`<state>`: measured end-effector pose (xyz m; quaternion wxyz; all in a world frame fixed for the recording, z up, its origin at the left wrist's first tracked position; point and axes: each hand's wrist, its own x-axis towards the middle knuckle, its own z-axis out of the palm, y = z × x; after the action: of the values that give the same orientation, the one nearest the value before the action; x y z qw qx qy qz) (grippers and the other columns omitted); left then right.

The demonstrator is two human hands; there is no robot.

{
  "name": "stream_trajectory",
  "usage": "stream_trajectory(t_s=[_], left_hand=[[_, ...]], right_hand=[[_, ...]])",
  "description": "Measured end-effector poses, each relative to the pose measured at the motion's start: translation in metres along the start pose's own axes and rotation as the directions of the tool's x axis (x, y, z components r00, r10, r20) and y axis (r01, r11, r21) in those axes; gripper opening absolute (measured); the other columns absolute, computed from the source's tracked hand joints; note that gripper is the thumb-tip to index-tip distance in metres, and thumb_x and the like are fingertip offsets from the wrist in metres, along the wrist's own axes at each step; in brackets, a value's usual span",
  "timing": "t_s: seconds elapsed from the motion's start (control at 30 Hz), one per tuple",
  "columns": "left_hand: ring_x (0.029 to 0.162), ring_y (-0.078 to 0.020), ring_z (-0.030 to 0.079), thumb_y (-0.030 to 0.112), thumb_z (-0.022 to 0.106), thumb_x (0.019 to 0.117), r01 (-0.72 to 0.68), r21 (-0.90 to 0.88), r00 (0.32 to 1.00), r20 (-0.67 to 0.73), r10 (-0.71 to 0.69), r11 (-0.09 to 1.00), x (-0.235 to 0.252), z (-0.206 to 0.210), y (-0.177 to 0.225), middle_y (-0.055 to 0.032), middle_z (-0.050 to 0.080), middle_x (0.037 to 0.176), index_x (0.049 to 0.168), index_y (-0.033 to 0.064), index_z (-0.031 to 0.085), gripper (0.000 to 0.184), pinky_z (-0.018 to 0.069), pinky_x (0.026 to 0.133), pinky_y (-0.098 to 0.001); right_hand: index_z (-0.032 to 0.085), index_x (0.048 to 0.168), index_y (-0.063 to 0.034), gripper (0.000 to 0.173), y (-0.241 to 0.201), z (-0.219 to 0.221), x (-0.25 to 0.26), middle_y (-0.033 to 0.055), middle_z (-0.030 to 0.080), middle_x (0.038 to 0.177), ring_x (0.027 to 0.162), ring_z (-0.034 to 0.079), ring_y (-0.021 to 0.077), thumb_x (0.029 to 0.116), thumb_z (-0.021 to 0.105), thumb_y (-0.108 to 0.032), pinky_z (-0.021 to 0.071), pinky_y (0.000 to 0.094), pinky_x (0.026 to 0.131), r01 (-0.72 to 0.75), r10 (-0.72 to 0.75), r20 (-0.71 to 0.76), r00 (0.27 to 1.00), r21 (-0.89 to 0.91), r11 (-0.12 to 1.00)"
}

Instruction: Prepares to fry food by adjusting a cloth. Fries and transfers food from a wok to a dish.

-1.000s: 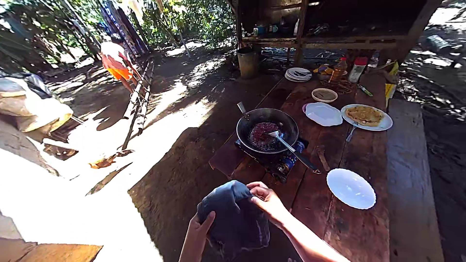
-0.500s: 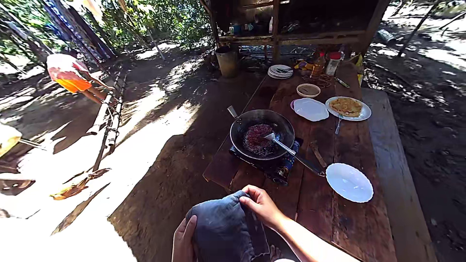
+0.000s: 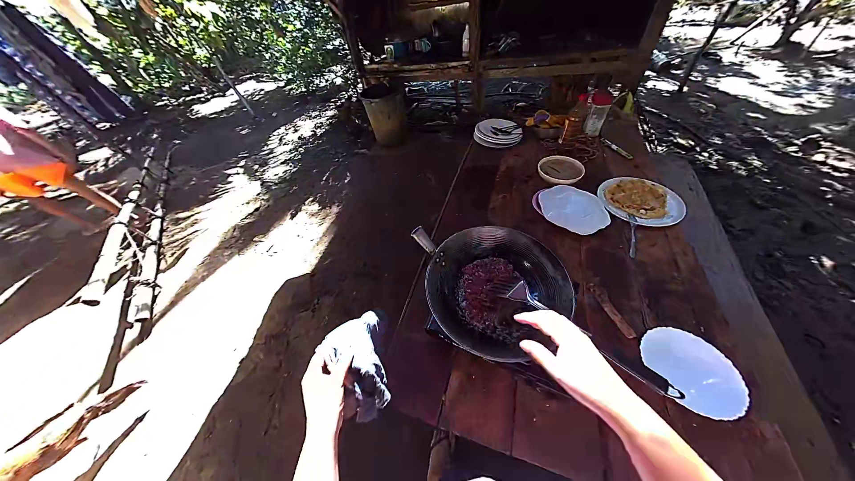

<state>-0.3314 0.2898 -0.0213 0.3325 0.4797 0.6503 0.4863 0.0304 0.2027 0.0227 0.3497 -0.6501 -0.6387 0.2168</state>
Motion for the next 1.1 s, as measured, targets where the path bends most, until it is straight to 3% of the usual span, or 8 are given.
stream_trajectory(t_s=[0.2, 0.27, 0.4, 0.53, 0.7, 0.87, 0.97, 1.1], left_hand=[[0.101, -0.0205, 0.064, 0.002, 0.069, 0.0943, 0.095, -0.048, 0.952, 0.298, -0.077, 0.994, 0.149, 0.086, 0.008, -0.0211, 0.066, 0.111, 0.117, -0.0103, 0.062, 0.027, 0.0518, 0.092, -0.0382], [0.097, -0.0134, 0.065, 0.001, 0.065, 0.0972, 0.177, -0.128, 0.909, 0.401, -0.113, 0.976, 0.174, 0.115, 0.016, -0.0173, 0.067, 0.115, 0.127, -0.0076, 0.058, 0.032, 0.0537, 0.088, -0.0303], [0.085, -0.0087, 0.063, -0.001, 0.06, 0.0989, 0.206, -0.185, 0.842, 0.534, -0.078, 0.961, 0.198, 0.155, 0.019, -0.012, 0.065, 0.103, 0.12, -0.0078, 0.059, 0.022, 0.054, 0.078, -0.0246], [0.132, -0.0477, 0.041, 0.009, 0.068, 0.0929, -0.131, 0.019, 0.795, 0.599, 0.094, 0.991, 0.21, 0.161, 0.01, -0.0365, 0.041, 0.144, 0.107, -0.0119, 0.069, 0.025, 0.0297, 0.111, -0.0606], [0.091, -0.0204, 0.053, 0.01, 0.064, 0.0983, -0.171, 0.057, 0.797, 0.596, 0.104, 0.984, 0.217, 0.165, 0.011, -0.0204, 0.046, 0.115, 0.102, -0.0076, 0.067, 0.018, 0.0477, 0.079, -0.031], [0.119, -0.0448, 0.055, 0.019, 0.066, 0.1014, -0.302, 0.411, 0.807, 0.591, 0.001, 0.86, 0.207, 0.159, 0.049, -0.0325, 0.053, 0.131, 0.116, 0.0015, 0.073, 0.024, 0.0456, 0.101, -0.0552], [0.114, -0.0409, 0.06, 0.018, 0.061, 0.1035, -0.311, 0.358, 0.769, 0.64, 0.011, 0.88, 0.209, 0.16, 0.043, -0.0288, 0.061, 0.122, 0.116, -0.0052, 0.07, 0.028, 0.0452, 0.101, -0.0558], [0.059, -0.0043, 0.047, 0.009, 0.052, 0.1061, 0.077, 0.003, 0.766, 0.64, -0.061, 0.997, 0.215, 0.17, 0.026, 0.0005, 0.052, 0.071, 0.099, -0.0026, 0.064, 0.018, 0.0411, 0.059, -0.0203]], right_hand=[[0.065, 0.134, 0.0012, 0.041, 0.039, -0.03, 0.007, 0.0323, 0.063, 0.129, 0.124, 0.058, 0.053, 0.0996, 0.065, -0.022, 0.0416, 0.0676, 0.106, -0.562, 0.518, -0.231, 0.823, -0.21, 0.8], [0.064, 0.135, 0.0011, 0.041, 0.046, -0.034, 0.001, 0.0334, 0.062, 0.132, 0.125, 0.057, 0.0545, 0.1, 0.065, -0.021, 0.0413, 0.0703, 0.105, -0.661, 0.608, -0.268, 0.748, -0.214, 0.719], [0.066, 0.131, 0.0046, 0.038, 0.049, -0.022, -0.021, 0.0347, 0.061, 0.132, 0.126, 0.056, 0.0542, 0.0989, 0.067, -0.016, 0.0396, 0.0676, 0.109, -0.743, 0.67, -0.346, 0.657, -0.151, 0.651], [0.066, 0.13, 0.0035, 0.038, 0.05, -0.009, -0.029, 0.0331, 0.063, 0.131, 0.127, 0.057, 0.052, 0.0987, 0.068, -0.017, 0.0392, 0.0651, 0.11, -0.815, 0.736, -0.363, 0.571, -0.146, 0.56], [0.067, 0.133, -0.0036, 0.045, 0.047, -0.013, -0.018, 0.0283, 0.061, 0.137, 0.131, 0.05, 0.056, 0.0931, 0.076, -0.023, 0.0363, 0.0748, 0.105, -0.82, 0.713, -0.404, 0.573, -0.263, 0.509], [0.055, 0.149, -0.0133, 0.069, 0.053, -0.023, -0.002, 0.0206, 0.05, 0.153, 0.147, 0.034, 0.049, 0.0882, 0.083, -0.031, 0.0225, 0.0777, 0.112, -0.847, 0.877, -0.218, 0.428, -0.435, 0.305], [0.052, 0.15, -0.0132, 0.069, 0.075, -0.024, 0.0, 0.0207, 0.049, 0.153, 0.147, 0.034, 0.0476, 0.0895, 0.081, -0.028, 0.0253, 0.0761, 0.112, -0.839, 0.939, -0.139, 0.315, -0.503, 0.207], [0.059, 0.143, -0.0104, 0.049, 0.075, -0.025, 0.001, 0.0215, 0.055, 0.147, 0.143, 0.042, 0.0451, 0.0985, 0.07, -0.029, 0.0295, 0.0715, 0.112, -0.825, 0.955, -0.099, 0.279, -0.534, 0.186]])
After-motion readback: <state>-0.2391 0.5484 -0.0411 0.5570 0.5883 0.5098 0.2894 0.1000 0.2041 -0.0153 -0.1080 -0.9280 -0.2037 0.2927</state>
